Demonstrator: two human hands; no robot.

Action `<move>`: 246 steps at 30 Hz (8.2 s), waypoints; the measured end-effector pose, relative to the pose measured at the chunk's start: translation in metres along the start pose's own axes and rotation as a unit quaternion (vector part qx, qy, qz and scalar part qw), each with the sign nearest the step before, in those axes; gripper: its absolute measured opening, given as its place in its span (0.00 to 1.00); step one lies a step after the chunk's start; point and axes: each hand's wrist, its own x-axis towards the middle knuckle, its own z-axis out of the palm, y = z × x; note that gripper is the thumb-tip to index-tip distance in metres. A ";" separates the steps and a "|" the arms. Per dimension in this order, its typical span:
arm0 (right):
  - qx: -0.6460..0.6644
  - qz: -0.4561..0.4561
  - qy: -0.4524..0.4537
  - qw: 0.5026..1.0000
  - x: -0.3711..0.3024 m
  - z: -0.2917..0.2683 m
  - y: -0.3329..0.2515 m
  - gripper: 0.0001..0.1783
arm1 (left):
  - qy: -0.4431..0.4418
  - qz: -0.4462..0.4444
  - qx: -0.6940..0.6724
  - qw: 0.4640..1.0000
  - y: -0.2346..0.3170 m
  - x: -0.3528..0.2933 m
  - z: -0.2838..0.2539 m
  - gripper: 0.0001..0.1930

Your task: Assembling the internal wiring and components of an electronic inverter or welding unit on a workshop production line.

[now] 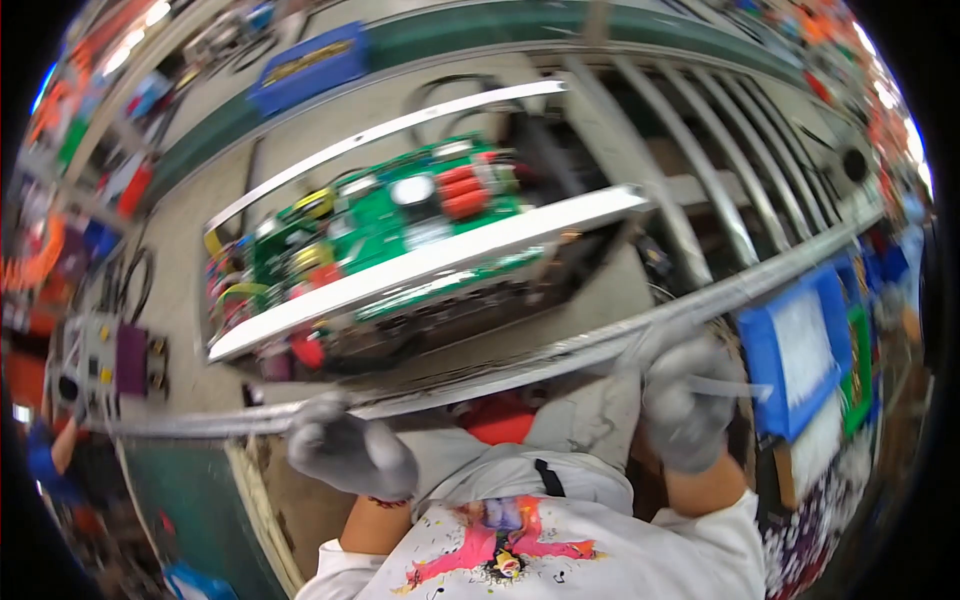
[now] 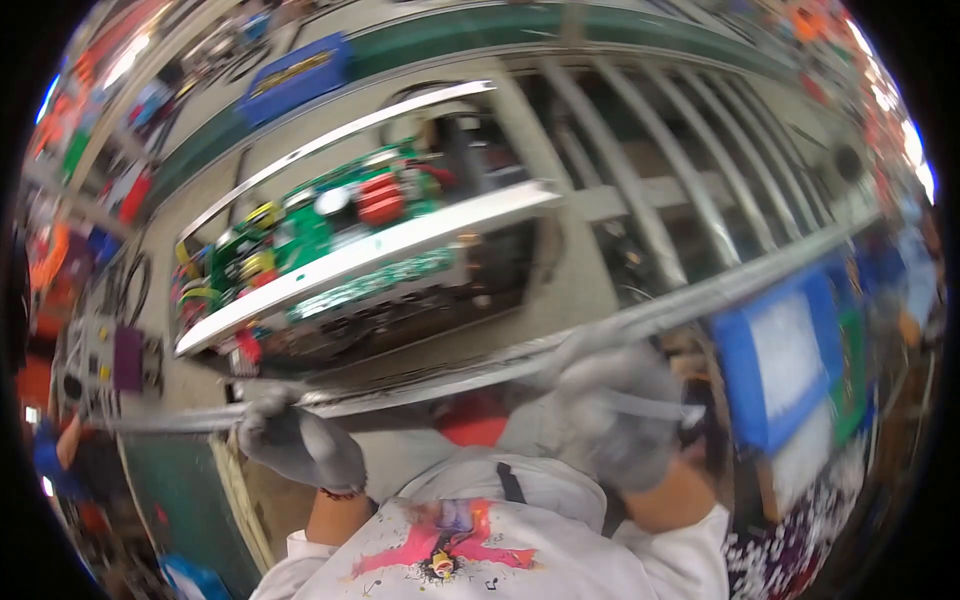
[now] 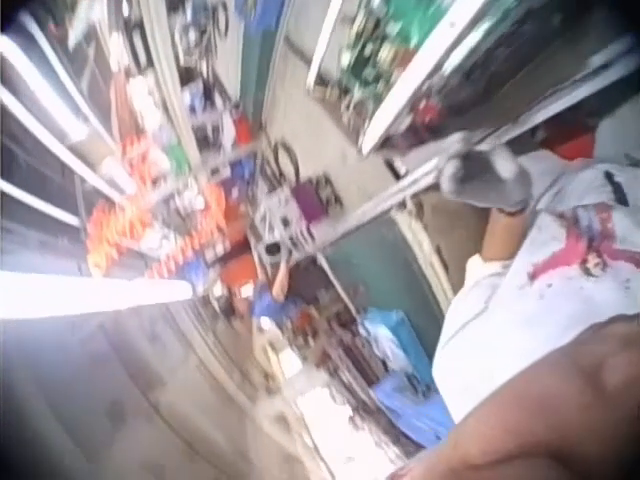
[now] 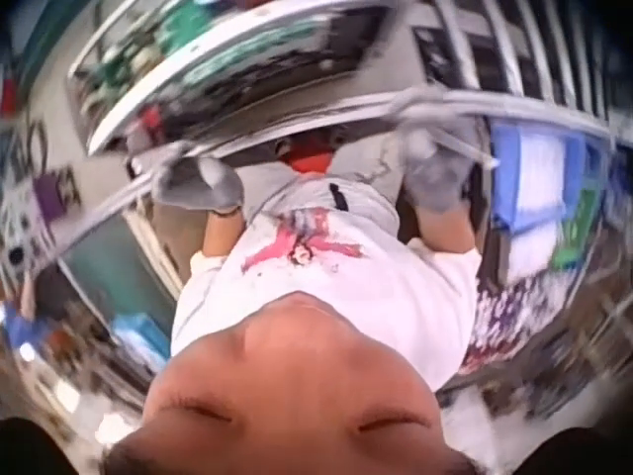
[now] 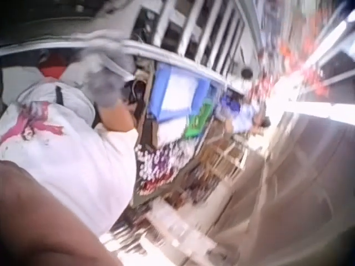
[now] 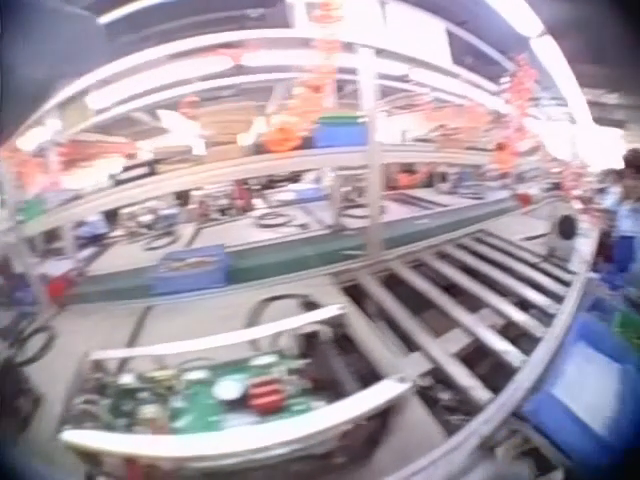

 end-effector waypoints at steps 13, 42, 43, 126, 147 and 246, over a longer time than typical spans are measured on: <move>0.321 0.183 -0.099 0.924 -0.014 0.106 0.019 0.12 | -0.371 -0.091 0.128 0.915 0.041 0.016 -0.043 0.12; 0.150 -0.049 0.006 0.988 0.009 0.141 0.056 0.18 | -0.094 -0.334 -0.056 0.936 0.009 0.021 -0.004 0.25; 0.159 -0.055 0.010 0.986 0.012 0.142 0.056 0.19 | -0.081 -0.337 -0.091 0.933 0.013 0.023 -0.003 0.20; -0.346 -0.255 -0.376 0.821 0.159 0.149 -0.017 0.25 | 0.023 -0.404 -0.186 0.895 -0.002 0.048 -0.011 0.16; -0.361 -0.127 -0.492 0.782 0.180 0.159 -0.054 0.19 | -0.062 -0.196 0.068 0.976 0.001 0.061 -0.023 0.15; -0.183 -0.184 -0.211 0.942 0.092 0.152 -0.010 0.09 | -0.120 -0.243 0.024 0.962 -0.002 0.060 -0.027 0.09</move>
